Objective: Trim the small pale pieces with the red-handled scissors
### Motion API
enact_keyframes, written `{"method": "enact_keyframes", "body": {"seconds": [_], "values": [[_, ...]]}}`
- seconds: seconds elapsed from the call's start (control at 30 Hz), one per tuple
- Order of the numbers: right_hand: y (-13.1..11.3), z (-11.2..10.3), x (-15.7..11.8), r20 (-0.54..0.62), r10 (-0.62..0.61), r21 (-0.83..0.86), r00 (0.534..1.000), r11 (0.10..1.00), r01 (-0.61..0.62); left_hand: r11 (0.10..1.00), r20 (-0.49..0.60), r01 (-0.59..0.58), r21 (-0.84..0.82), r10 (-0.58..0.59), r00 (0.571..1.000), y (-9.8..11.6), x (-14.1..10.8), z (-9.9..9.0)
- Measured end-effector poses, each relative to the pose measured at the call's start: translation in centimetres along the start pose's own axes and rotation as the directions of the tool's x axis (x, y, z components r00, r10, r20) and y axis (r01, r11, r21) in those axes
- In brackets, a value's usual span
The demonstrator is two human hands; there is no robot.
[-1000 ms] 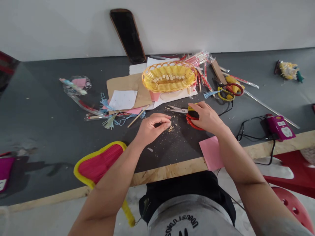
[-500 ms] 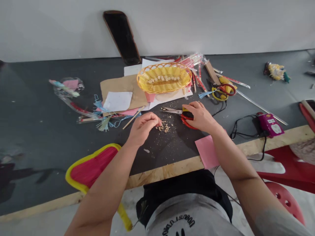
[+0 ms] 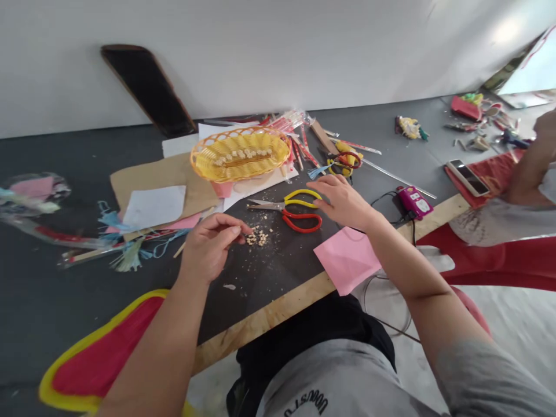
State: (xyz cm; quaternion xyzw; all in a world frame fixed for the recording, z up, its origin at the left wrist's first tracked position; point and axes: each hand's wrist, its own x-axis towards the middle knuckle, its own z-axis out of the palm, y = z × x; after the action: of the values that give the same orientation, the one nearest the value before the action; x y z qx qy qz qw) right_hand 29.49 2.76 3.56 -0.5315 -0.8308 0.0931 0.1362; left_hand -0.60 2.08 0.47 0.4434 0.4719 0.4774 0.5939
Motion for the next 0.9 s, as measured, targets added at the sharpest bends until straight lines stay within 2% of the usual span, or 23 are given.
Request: {"method": "enact_keyframes", "body": {"seconds": [0.07,0.13,0.2,0.3,0.43,0.53,0.6,0.63,0.67,0.77,0.9], "values": [[2.2,-1.3,-1.6,-0.059,0.099,-0.03,0.993,0.994,-0.101,1.0,-0.006,-0.012,-0.022,0.012,1.0,0.0,0.1,0.0],[4.7,-2.5,-3.4,-0.146,0.237,-0.049,0.961,0.968,-0.246,0.999,-0.006,-0.018,-0.046,0.018,1.0,-0.1,0.2,0.0],[7.0,-3.6,-5.1,-0.249,0.386,-0.044,0.888,0.912,-0.409,0.998,-0.021,-0.016,-0.064,0.014,1.0,-0.3,0.3,0.0],[9.7,-4.9,-7.1,-0.322,0.556,-0.06,0.766,0.795,-0.603,0.997,-0.071,0.003,-0.083,-0.009,0.997,-0.6,0.5,-0.2],[11.7,-6.2,-9.1,-0.471,0.584,-0.037,0.661,0.736,-0.676,0.993,-0.121,0.016,-0.12,-0.031,0.992,-0.8,0.8,-0.5],[12.6,-6.4,-9.6,-0.502,0.625,0.05,0.599,0.712,-0.701,0.991,-0.143,0.023,-0.131,-0.041,0.989,-0.9,1.0,-0.5],[13.2,-5.7,-8.7,-0.469,0.661,0.148,0.586,0.713,-0.686,0.992,-0.145,0.037,-0.119,-0.054,0.988,-1.0,1.0,-0.4],[13.4,-5.2,-7.9,-0.411,0.697,0.245,0.588,0.706,-0.665,0.993,-0.145,0.045,-0.113,-0.061,0.988,-1.1,1.0,-0.3],[13.7,-4.5,-6.9,-0.304,0.739,0.349,0.601,0.674,-0.651,0.993,-0.145,0.053,-0.11,-0.068,0.987,-1.1,1.0,-0.3],[14.2,-2.3,-3.3,-0.17,0.75,0.44,0.639,0.638,-0.632,0.993,-0.156,0.059,-0.103,-0.075,0.985,-1.2,0.9,-0.3],[14.1,-0.6,0.2,-0.107,0.755,0.5,0.647,0.603,-0.621,0.994,-0.154,0.059,-0.089,-0.072,0.986,-1.1,0.9,-0.4]]}}
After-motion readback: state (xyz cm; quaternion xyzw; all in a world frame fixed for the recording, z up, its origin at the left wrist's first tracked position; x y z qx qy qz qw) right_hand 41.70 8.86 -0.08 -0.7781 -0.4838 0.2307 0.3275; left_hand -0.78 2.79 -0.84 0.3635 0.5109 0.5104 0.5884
